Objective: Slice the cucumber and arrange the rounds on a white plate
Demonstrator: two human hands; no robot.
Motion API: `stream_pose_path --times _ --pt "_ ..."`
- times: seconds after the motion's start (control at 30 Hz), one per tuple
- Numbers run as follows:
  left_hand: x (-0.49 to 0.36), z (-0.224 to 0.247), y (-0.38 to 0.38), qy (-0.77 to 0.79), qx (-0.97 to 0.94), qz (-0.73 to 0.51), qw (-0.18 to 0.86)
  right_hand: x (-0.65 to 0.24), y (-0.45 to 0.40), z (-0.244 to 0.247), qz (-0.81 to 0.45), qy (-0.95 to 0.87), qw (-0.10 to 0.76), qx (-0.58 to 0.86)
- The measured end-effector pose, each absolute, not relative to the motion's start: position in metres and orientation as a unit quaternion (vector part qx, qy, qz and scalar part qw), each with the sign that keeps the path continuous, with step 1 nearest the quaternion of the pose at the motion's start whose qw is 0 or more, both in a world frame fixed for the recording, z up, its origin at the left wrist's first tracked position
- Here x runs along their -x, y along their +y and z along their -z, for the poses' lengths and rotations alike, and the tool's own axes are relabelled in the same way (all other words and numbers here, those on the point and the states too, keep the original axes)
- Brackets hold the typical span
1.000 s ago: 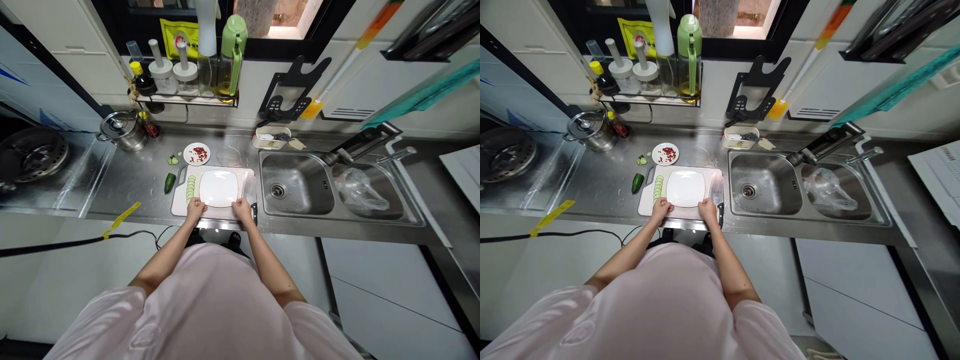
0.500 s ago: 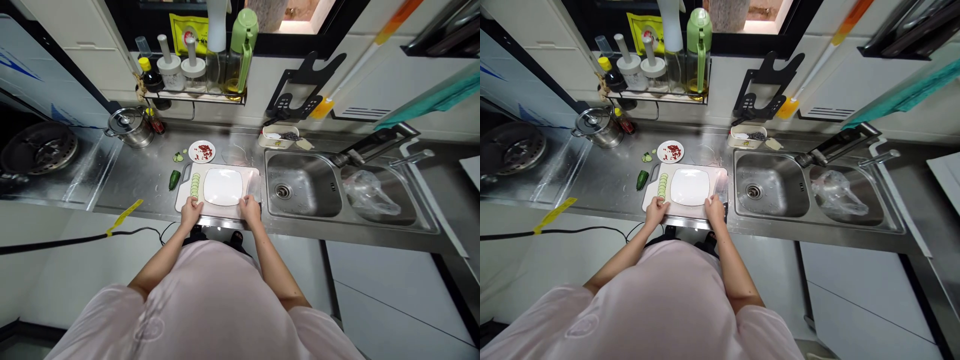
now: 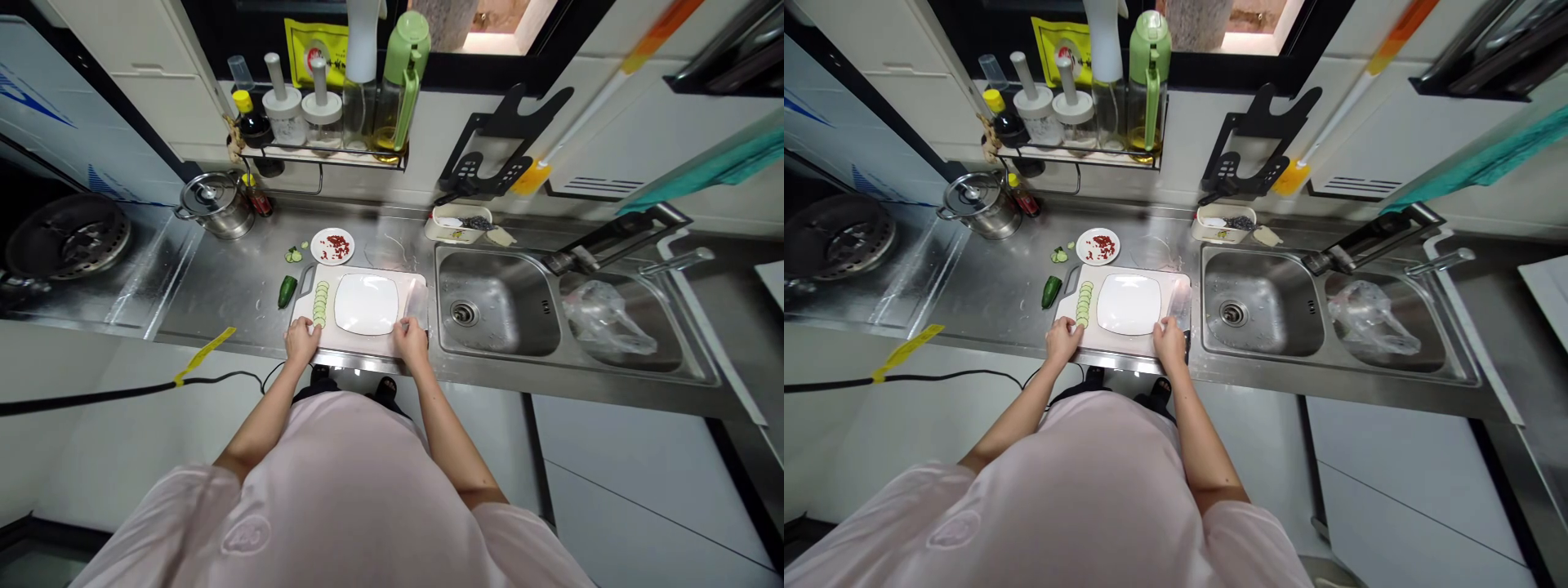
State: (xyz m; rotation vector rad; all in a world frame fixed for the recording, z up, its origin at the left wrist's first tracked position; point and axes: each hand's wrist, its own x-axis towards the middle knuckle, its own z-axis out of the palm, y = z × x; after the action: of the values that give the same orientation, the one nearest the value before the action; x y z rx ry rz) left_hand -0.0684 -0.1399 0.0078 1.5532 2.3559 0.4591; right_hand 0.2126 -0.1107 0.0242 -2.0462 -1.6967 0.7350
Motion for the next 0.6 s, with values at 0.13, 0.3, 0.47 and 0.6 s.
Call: stream_pose_path --times 0.13,0.3,0.47,0.6 --pt "0.068 -0.006 -0.139 0.815 -0.525 -0.189 0.154 -0.213 -0.112 -0.024 -0.264 -0.605 0.193 0.726" --pt "0.066 -0.006 -0.138 0.806 -0.508 -0.251 0.17 -0.212 -0.113 -0.025 -0.267 -0.605 0.186 0.727" --pt "0.066 -0.01 -0.138 0.812 -0.46 -0.283 0.223 -0.211 -0.114 -0.028 -0.271 -0.603 0.182 0.728" --pt "0.067 -0.016 -0.136 0.791 -0.417 -0.345 0.286 -0.208 -0.114 -0.036 -0.272 -0.605 0.183 0.725"
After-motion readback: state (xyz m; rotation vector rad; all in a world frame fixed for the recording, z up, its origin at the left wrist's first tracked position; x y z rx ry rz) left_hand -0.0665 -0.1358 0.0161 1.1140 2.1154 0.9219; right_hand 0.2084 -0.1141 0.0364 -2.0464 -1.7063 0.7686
